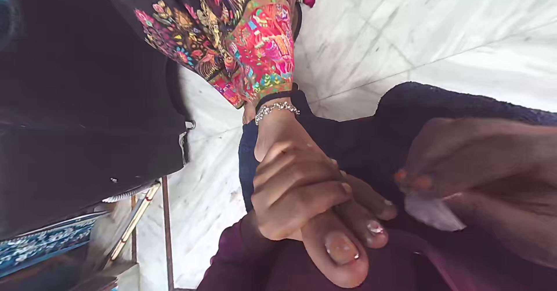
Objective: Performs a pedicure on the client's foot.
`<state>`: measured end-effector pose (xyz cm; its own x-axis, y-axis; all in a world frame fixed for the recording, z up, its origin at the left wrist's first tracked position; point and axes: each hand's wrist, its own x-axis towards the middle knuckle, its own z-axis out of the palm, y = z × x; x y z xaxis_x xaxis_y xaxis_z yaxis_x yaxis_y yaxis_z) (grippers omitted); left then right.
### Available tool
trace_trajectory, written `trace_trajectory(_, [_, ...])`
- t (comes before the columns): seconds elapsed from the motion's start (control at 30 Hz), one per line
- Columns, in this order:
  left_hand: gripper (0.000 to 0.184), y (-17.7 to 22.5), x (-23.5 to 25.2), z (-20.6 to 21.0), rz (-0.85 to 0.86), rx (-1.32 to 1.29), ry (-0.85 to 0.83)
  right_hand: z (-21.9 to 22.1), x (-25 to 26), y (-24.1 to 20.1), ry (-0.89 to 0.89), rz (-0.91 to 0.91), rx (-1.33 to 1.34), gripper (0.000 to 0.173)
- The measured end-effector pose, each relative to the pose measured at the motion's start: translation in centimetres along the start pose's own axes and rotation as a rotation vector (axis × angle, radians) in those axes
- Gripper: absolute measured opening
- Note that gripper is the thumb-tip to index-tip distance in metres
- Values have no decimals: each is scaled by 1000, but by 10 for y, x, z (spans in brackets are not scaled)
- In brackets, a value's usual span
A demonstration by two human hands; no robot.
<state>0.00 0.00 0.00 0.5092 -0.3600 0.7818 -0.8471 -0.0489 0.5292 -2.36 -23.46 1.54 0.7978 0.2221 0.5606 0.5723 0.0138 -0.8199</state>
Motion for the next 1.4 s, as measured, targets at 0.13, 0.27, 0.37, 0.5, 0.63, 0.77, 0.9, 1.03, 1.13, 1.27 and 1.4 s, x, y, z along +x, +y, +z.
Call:
trace_trajectory(0.13, [42,-2,1,0,19,23,-14,3,-3,-1,-41,35,17,12])
trace_trajectory(0.27, [42,-3,1,-1,19,49,-34,4,-1,-2,-118,95,75,16])
trace_trajectory(0.37, [44,-3,1,-4,24,51,-52,4,-1,-3,-207,30,29,19])
trace_trajectory(0.5, [43,-3,0,-1,49,98,-14,6,-5,-4,-182,-81,-162,16])
trace_trajectory(0.63, [43,-3,-1,2,40,88,5,9,-10,-4,-125,-195,-248,9])
trace_trajectory(0.77, [41,-5,-1,3,68,88,23,11,-9,-5,-125,-250,-300,12])
trace_trajectory(0.9, [37,-6,-2,1,88,101,26,10,-6,-4,-138,-84,-153,19])
trace_trajectory(1.03, [39,-5,-1,4,80,68,34,10,2,-1,-21,39,55,14])
trace_trajectory(1.13, [43,-5,1,5,89,61,21,17,2,-4,-27,30,3,14])
trace_trajectory(1.27, [43,-5,4,4,86,58,1,16,4,-6,-92,-24,-62,17])
trace_trajectory(1.4, [44,-3,3,0,53,84,-28,13,5,-9,-205,-148,-140,20])
